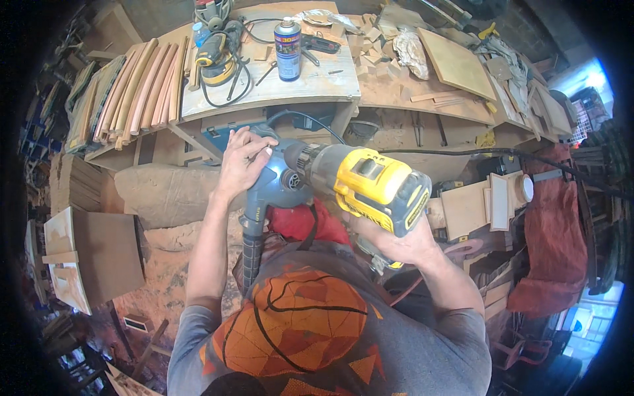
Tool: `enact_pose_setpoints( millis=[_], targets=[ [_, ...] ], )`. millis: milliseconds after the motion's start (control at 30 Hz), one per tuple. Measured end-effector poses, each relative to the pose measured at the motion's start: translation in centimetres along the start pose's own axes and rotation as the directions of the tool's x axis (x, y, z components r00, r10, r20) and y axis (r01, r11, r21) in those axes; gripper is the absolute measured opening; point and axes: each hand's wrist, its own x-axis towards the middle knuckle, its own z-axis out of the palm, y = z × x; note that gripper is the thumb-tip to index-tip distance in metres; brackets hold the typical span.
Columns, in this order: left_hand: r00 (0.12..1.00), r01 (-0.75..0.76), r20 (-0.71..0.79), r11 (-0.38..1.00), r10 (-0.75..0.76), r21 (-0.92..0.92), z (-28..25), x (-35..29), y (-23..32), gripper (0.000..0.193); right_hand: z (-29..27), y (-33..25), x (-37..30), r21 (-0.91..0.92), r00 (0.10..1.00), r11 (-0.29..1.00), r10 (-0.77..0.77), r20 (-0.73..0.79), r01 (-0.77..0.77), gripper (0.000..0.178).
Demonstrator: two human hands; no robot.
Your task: Repairing and reassembling a handheld power blower in a woodworking shop.
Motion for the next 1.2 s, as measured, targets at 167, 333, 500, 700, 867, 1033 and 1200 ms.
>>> enact_pose_setpoints(
  millis=[167,333,500,700,867,1033,1200],
  targets=[
    [0.998,0.055,-0.032,0.996,-0.058,-0.075,-1.0,-0.1,-0.5,0.021,-1.3,1.1,-1.3,0.127,0.964,0.957,0.266,-0.025,-0.261,0.036],
    [0.99,0.06,-0.112,0.978,-0.084,-0.201,-1.8,0.1,-1.1,0.02,-0.9,4.8,-1.5,0.136,0.958,0.957,0.27,-0.099,-0.256,0.017],
    [0.978,0.114,-0.156,0.98,-0.14,-0.165,-1.5,-0.1,-0.2,0.019,0.6,6.2,-0.8,0.156,0.962,0.966,0.229,-0.146,-0.206,0.017],
    [0.94,0.273,-0.154,0.941,-0.305,-0.199,-0.3,-0.3,2.0,0.018,0.4,6.5,-0.7,0.077,0.976,0.988,0.142,-0.166,-0.131,0.02],
    [0.961,0.227,-0.134,0.966,-0.243,-0.124,0.5,-0.1,2.7,0.018,0.7,6.7,-0.5,0.094,0.97,0.979,0.191,-0.148,-0.179,0.019],
    [0.965,0.18,-0.172,0.976,-0.201,-0.126,0.7,-0.2,2.3,0.018,0.1,6.1,-0.7,0.09,0.944,0.948,0.315,-0.095,-0.307,0.038],
    [0.963,0.179,-0.179,0.974,-0.203,-0.14,0.5,0.0,2.0,0.017,0.6,6.9,-0.7,0.108,0.958,0.97,0.232,-0.169,-0.215,0.018]
  ],
)
